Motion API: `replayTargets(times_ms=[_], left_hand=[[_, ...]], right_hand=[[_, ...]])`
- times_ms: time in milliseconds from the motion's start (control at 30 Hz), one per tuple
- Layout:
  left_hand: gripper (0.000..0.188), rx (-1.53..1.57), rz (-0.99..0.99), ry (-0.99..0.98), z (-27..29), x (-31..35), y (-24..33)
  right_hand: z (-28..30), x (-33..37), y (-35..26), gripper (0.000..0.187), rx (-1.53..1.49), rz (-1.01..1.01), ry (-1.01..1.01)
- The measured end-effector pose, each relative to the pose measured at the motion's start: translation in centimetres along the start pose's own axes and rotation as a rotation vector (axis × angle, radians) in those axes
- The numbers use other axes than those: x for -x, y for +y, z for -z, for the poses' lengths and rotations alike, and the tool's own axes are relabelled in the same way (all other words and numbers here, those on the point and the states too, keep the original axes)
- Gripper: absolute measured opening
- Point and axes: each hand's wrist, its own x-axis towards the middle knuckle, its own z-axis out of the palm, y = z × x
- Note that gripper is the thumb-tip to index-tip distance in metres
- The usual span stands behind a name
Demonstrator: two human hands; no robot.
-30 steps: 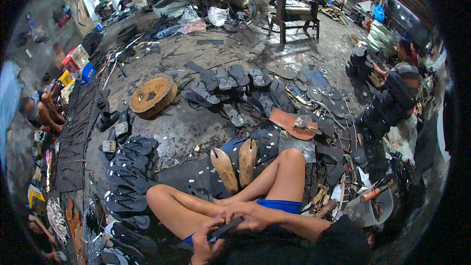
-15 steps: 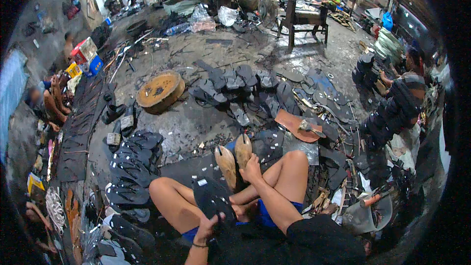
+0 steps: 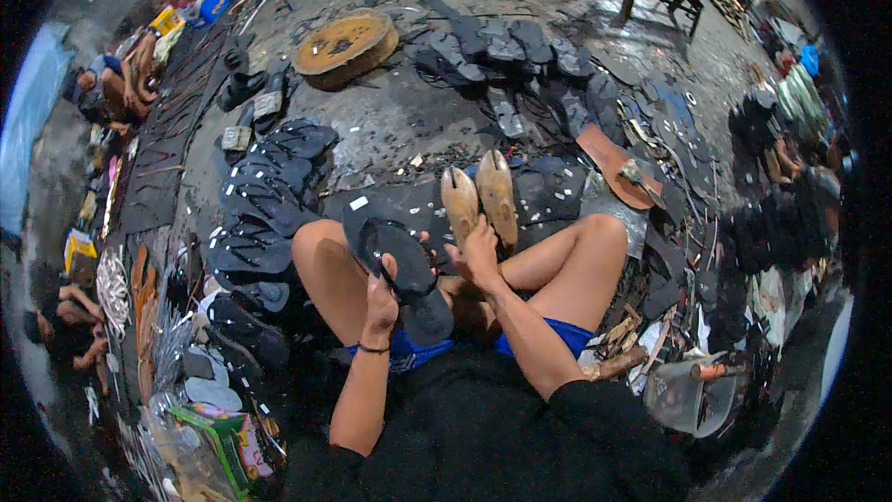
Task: The person sits on the floor and assembles black flip-flops by attaching straps to soles using a wooden last. They repeatedly pick up straps and soles, align them, and press them together by hand, then place finished units aside.
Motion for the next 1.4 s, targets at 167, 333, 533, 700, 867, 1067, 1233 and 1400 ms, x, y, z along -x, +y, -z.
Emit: replayTargets(times_ms=[167, 333, 533, 700, 867, 1067, 1233, 1400], left_hand=[[0.055, 0.034, -0.131, 0.125, -4.3, -0.5, 3.5], [0.049, -0.015, -0.164, 0.298, -2.4, -1.7, 3.9], [0.078, 0.157, 0.047, 0.045, -3.3, 0.2, 5.2], [0.088, 0.047, -0.026, 0.252, -4.4, 4.9, 0.9], [0.087, 0.068, -0.003, 0.477, -3.1, 5.7, 0.0], [0.088, 0.21, -0.029, 0.212, -3.2, 5.0, 0.9], [0.083, -0.075, -0.087, 0.423, -5.4, 3.2, 3.3], [0.082, -0.206, -0.006, 0.187, -7.1, 2.9, 5.6]], right_hand=[[4.0, -1.5, -0.7, 0.042, -0.783, -0.283, -0.311], [16.9, 6.1, -4.2, 0.059, -1.149, -0.178, -0.623], [21.6, 11.0, -9.8, 0.068, -0.632, 0.054, -0.696], [18.0, 12.3, -12.7, 0.069, -0.111, 0.454, -0.404], [14.6, 13.3, -14.1, 0.065, -0.122, 0.436, -0.295], [13.0, 13.2, -14.1, 0.063, -0.162, 0.46, -0.152], [15.2, 11.7, -14.9, 0.068, -0.161, 0.563, 0.031], [16.1, 10.3, -14.6, 0.075, -0.06, 0.54, 0.079]])
